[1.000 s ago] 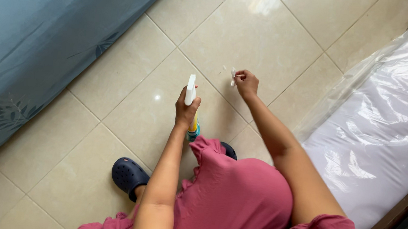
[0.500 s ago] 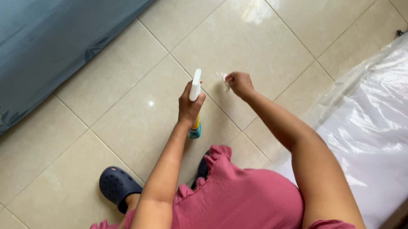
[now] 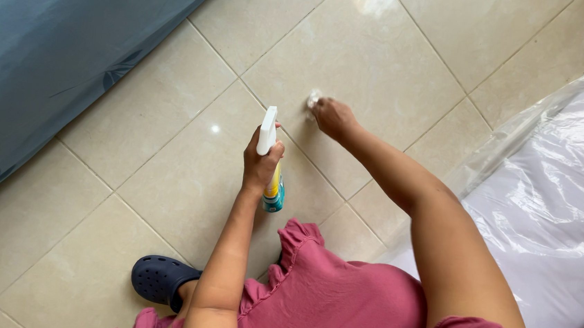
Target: The person picks up a plate from a side table and places it in the kitchen sink. They then sweep the bedroom floor with a broom and spray a cleaner on the floor to wipe a stain with a paper towel.
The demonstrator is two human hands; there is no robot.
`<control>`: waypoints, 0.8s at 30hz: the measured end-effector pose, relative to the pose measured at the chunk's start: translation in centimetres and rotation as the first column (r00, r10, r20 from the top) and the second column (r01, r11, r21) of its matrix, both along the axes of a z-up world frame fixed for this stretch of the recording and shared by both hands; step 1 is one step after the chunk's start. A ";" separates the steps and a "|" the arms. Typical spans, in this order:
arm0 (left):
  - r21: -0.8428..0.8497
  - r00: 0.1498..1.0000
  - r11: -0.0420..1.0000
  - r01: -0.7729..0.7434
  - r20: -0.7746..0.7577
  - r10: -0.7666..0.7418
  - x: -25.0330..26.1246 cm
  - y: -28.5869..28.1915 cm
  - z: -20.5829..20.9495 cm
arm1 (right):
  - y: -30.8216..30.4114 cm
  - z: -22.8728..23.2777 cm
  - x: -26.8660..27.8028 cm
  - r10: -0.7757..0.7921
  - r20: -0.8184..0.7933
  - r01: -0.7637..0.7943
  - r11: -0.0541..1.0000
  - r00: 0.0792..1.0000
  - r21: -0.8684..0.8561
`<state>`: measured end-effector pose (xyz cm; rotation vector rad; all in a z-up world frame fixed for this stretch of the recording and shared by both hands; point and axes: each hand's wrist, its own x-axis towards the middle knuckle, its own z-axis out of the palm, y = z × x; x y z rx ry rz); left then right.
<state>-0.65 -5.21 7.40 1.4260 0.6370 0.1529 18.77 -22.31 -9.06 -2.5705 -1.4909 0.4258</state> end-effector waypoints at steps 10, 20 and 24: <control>0.007 0.999 1.000 -0.010 -0.045 0.010 0.4 0.2 0.1 | 1.0 -0.5 -3.6 -0.080 0.064 0.070 0.986 0.995 0.149; 0.148 0.999 0.988 0.033 0.028 -0.037 0.2 -0.8 -0.1 | 1.2 -0.3 -5.8 -0.043 0.108 0.013 0.964 0.993 0.266; 0.083 0.999 0.996 0.036 0.013 -0.037 -0.5 -0.8 -0.1 | 1.5 -1.1 -3.0 -0.325 -0.012 0.324 0.937 0.946 0.134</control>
